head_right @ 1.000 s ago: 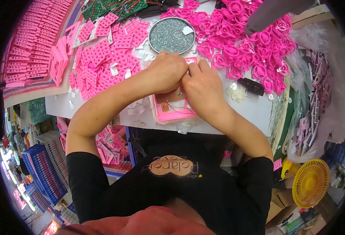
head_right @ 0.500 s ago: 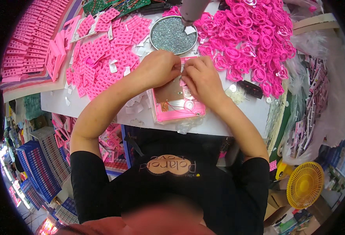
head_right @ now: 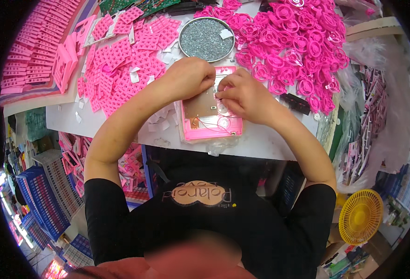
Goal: Assembling and gluing components inside a pink toy electronic device.
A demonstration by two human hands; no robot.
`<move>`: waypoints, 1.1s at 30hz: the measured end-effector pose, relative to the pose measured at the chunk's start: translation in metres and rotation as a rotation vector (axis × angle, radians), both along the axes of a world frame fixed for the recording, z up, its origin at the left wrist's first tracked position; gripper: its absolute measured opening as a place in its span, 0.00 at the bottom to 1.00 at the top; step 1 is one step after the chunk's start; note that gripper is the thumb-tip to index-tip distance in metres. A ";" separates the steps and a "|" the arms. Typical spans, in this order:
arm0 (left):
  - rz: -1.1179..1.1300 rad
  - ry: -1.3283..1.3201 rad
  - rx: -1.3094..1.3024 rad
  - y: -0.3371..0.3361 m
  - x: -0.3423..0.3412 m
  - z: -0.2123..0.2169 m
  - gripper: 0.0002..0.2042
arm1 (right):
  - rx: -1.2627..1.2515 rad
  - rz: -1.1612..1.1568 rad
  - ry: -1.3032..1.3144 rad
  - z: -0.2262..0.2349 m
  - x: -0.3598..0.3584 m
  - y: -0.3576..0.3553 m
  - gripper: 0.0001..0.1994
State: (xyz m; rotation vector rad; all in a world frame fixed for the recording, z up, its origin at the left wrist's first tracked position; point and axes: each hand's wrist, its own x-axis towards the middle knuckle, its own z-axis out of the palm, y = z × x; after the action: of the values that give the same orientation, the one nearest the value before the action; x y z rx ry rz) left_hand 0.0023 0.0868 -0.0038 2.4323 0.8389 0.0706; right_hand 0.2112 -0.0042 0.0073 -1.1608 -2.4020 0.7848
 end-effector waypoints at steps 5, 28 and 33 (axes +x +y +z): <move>-0.056 -0.036 0.114 -0.003 -0.002 -0.006 0.08 | 0.189 -0.115 0.062 -0.011 -0.004 -0.020 0.14; 0.596 -0.476 0.058 0.001 -0.052 0.006 0.11 | 0.032 -0.143 0.119 -0.006 -0.001 -0.015 0.13; 0.542 -0.334 0.099 -0.003 -0.055 -0.008 0.13 | 0.200 -0.184 -0.103 -0.003 -0.019 -0.022 0.10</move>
State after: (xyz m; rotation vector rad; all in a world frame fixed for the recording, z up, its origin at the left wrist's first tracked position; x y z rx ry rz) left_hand -0.0532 0.0834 -0.0121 2.1243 1.3265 0.7121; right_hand 0.1917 -0.0262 0.0039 -1.3437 -2.3481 0.4267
